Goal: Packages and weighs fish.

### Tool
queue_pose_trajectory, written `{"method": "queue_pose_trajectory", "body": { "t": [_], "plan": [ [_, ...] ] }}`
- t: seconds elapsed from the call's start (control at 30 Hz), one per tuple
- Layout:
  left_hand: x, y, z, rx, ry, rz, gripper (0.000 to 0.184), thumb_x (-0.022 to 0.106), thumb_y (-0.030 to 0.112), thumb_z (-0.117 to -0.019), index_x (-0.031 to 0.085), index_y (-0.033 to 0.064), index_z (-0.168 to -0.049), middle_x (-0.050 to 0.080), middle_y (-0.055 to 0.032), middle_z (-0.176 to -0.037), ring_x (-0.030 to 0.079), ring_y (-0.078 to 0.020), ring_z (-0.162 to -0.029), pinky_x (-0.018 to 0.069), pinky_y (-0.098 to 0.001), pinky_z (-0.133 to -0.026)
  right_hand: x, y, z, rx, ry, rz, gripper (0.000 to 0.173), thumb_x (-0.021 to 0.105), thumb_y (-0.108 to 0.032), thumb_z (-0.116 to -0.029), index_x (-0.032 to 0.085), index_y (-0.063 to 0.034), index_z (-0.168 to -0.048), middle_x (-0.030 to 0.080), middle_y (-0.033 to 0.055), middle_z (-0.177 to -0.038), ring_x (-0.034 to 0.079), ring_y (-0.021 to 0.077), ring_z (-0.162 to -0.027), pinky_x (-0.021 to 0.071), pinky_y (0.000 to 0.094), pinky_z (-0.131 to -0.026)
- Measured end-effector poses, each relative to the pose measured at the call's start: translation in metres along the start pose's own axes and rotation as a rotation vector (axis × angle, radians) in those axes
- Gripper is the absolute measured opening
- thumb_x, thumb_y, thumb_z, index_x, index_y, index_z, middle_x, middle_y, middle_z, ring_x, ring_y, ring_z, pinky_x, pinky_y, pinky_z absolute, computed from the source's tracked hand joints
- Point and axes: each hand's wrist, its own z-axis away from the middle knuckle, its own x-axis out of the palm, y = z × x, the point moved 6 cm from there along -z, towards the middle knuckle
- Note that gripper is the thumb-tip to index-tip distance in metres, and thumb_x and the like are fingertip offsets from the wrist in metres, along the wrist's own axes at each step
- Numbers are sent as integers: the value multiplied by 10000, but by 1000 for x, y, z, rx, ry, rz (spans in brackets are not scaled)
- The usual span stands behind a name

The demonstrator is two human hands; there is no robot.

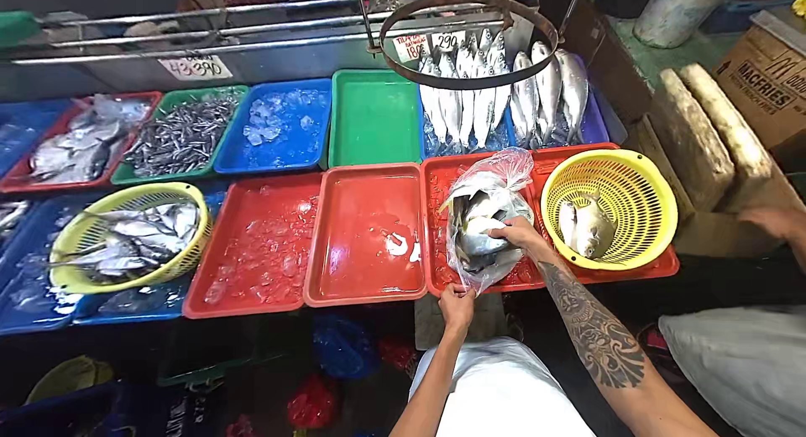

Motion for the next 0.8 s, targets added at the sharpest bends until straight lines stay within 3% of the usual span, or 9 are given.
{"method": "queue_pose_trajectory", "body": {
  "t": [0.07,0.17,0.23,0.33,0.5,0.6,0.7,0.73,0.8],
  "plan": [
    [1,-6,-3,1,-19,40,213,749,129,-912,679,6,-1071,693,-101,-862,617,-188,-706,510,-396,-681,-3,1,11,-9,-8,-6,325,799,-187,-901,703,7,-1145,712,212,-1051,709,304,-916,597,490,-828],
    [-2,-13,-7,-3,-53,154,211,734,85,-931,664,-6,-1108,715,-79,-846,567,-103,-568,475,-284,-541,-15,6,35,-42,25,-23,287,780,-163,-915,709,18,-1126,712,208,-1070,709,275,-964,587,463,-888],
    [-10,-21,-4,-8,-72,204,213,712,57,-945,661,-17,-1138,729,-89,-879,595,-100,-571,505,-272,-548,-29,14,55,-77,49,-101,269,763,-160,-931,715,19,-1125,727,188,-1044,724,249,-939,604,439,-874],
    [-26,-33,1,34,-83,259,284,720,51,-936,643,-36,-1195,739,-132,-968,675,-155,-690,571,-324,-634,-70,15,98,-174,94,-296,293,722,-142,-951,676,32,-1182,729,154,-1022,724,209,-907,620,390,-825],
    [-51,-46,5,47,9,218,234,701,30,-947,649,-47,-1161,752,-120,-914,672,-141,-646,565,-308,-608,-157,32,158,-275,406,-554,325,594,-139,-1009,591,20,-1293,710,127,-1086,716,199,-949,624,395,-827],
    [-56,-15,0,116,47,123,255,688,80,-962,653,-47,-1180,727,-157,-990,702,-208,-757,597,-386,-700,-183,56,126,-207,611,-551,355,638,-171,-1019,595,11,-1321,690,159,-1147,707,222,-972,616,413,-824],
    [-54,37,-16,270,66,-48,245,671,154,-965,688,-2,-1153,718,-139,-1048,704,-228,-880,584,-441,-812,-185,83,74,-118,709,-486,389,689,-194,-996,614,13,-1317,673,191,-1205,696,258,-1026,603,445,-864],
    [-53,53,-21,309,82,-99,243,674,176,-960,700,20,-1144,726,-121,-1057,705,-228,-907,573,-455,-840,-182,88,62,-121,757,-414,405,704,-191,-987,613,17,-1323,670,198,-1227,691,260,-1066,593,437,-908],
    [-49,74,-31,365,118,-159,231,684,203,-948,714,54,-1122,737,-83,-1047,705,-207,-902,562,-450,-846,-172,83,64,-189,884,-192,482,702,-142,-965,571,41,-1391,622,237,-1353,605,302,-1266,485,438,-1087]
  ]
}}
